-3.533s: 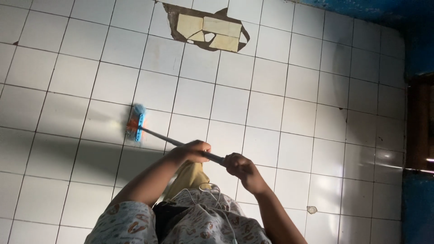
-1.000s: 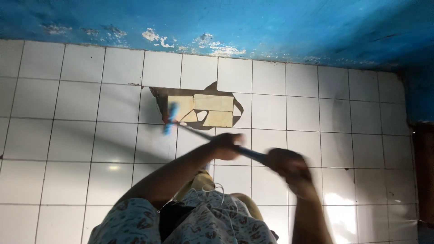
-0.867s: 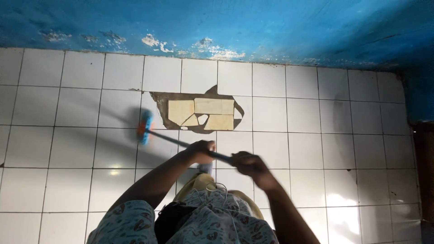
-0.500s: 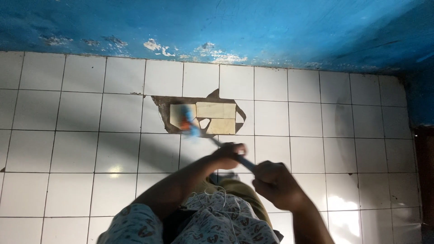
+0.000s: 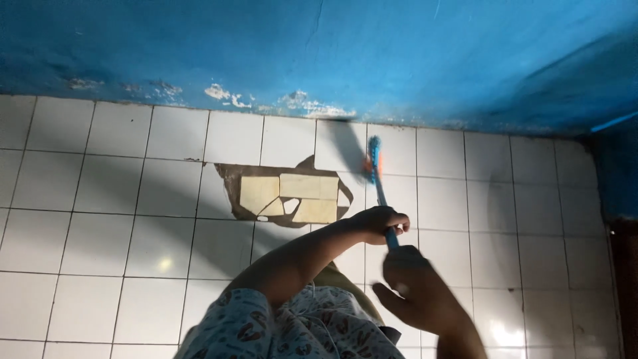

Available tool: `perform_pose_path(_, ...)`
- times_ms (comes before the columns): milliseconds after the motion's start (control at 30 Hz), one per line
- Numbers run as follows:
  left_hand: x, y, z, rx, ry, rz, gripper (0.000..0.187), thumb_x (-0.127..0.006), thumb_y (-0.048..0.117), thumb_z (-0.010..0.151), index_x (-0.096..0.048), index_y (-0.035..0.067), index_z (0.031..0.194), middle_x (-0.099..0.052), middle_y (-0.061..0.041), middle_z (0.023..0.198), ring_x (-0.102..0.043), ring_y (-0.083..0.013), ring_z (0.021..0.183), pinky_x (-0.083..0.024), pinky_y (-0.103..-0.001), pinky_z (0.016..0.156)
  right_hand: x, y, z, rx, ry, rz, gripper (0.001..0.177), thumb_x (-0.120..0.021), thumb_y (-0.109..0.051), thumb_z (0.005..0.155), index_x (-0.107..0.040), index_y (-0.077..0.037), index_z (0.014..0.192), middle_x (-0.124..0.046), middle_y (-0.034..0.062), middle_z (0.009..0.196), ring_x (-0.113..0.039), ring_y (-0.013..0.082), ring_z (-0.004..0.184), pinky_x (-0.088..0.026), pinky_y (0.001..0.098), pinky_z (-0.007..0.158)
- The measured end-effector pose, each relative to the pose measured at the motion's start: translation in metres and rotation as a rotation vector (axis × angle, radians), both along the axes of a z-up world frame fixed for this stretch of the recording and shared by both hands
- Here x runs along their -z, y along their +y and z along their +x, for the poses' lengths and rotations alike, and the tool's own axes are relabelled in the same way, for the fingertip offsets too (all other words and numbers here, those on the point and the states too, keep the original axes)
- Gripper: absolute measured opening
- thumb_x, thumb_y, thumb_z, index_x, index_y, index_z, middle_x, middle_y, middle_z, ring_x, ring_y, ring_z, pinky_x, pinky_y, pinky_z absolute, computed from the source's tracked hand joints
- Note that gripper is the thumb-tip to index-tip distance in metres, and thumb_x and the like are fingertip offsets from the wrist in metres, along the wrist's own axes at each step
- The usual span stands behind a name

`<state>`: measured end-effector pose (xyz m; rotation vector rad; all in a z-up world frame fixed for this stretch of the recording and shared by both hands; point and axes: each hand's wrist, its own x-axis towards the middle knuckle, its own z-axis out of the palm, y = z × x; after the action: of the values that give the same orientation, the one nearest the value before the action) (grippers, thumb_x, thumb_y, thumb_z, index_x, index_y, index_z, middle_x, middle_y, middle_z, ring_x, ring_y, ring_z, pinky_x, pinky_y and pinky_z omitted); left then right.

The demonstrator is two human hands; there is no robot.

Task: Sweeping a tiled floor using a broom.

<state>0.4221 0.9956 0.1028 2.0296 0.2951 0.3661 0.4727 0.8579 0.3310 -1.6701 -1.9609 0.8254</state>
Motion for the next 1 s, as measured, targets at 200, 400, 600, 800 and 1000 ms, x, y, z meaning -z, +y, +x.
perform_pose_path(200,-0.075,0.065,0.011,0.073,0.493,-0.04,0.028,-0.069,0.023,0.087,-0.06,0.014,0.112,-0.073,-0.008,0.09,-0.073,-0.0263,0.091,-0.058,-0.044,0.082,0.011,0.043,0.089,-0.223,0.779,0.078,0.02,-0.066,-0.026,0.082,-0.055,-0.011,0.08,-0.052,0.0052,0.077,-0.055,0.0251,0.079,-0.043,0.0399,0.072)
perform_pose_path(400,0.018,0.137,-0.045,-0.028,0.482,0.133,0.035,-0.081,0.015,0.07,-0.066,0.012,0.101,-0.073,-0.01,0.089,-0.071,-0.025,0.086,-0.058,-0.04,0.078,0.093,0.11,0.108,-0.373,0.979,0.013,0.016,-0.062,-0.023,0.097,-0.06,-0.014,0.111,-0.058,0.0112,0.105,-0.056,0.028,0.107,-0.047,0.047,0.095)
perform_pose_path(600,0.096,0.183,-0.121,-0.146,0.96,0.127,0.025,-0.069,0.036,0.092,-0.065,0.012,0.09,-0.07,-0.01,0.081,-0.07,-0.0238,0.078,-0.057,-0.039,0.074,0.165,0.169,0.063,-0.191,0.919,-0.306,0.05,-0.064,-0.011,0.087,-0.058,-0.005,0.137,-0.056,0.0162,0.144,-0.037,0.0312,0.149,-0.036,0.0496,0.117)
perform_pose_path(800,0.148,0.218,-0.109,-0.023,0.864,0.2,0.028,-0.06,0.043,0.096,-0.066,0.019,0.084,-0.067,-0.003,0.076,-0.068,-0.0176,0.072,-0.057,-0.035,0.074,0.211,0.192,0.058,0.044,0.834,-0.384,0.031,-0.068,0.001,0.093,-0.063,0.0,0.124,-0.062,0.0101,0.119,-0.053,0.0249,0.102,-0.048,0.0382,0.09)
perform_pose_path(1000,0.091,0.226,0.008,0.266,0.654,0.167,0.018,-0.065,0.031,0.088,-0.064,0.017,0.077,-0.066,-0.004,0.075,-0.067,-0.0194,0.073,-0.057,-0.035,0.073,0.119,0.181,0.099,0.392,1.041,-0.196,0.009,-0.064,-0.002,0.095,-0.069,0.001,0.101,-0.059,0.0076,0.085,-0.052,0.0147,0.074,-0.044,0.0298,0.066)
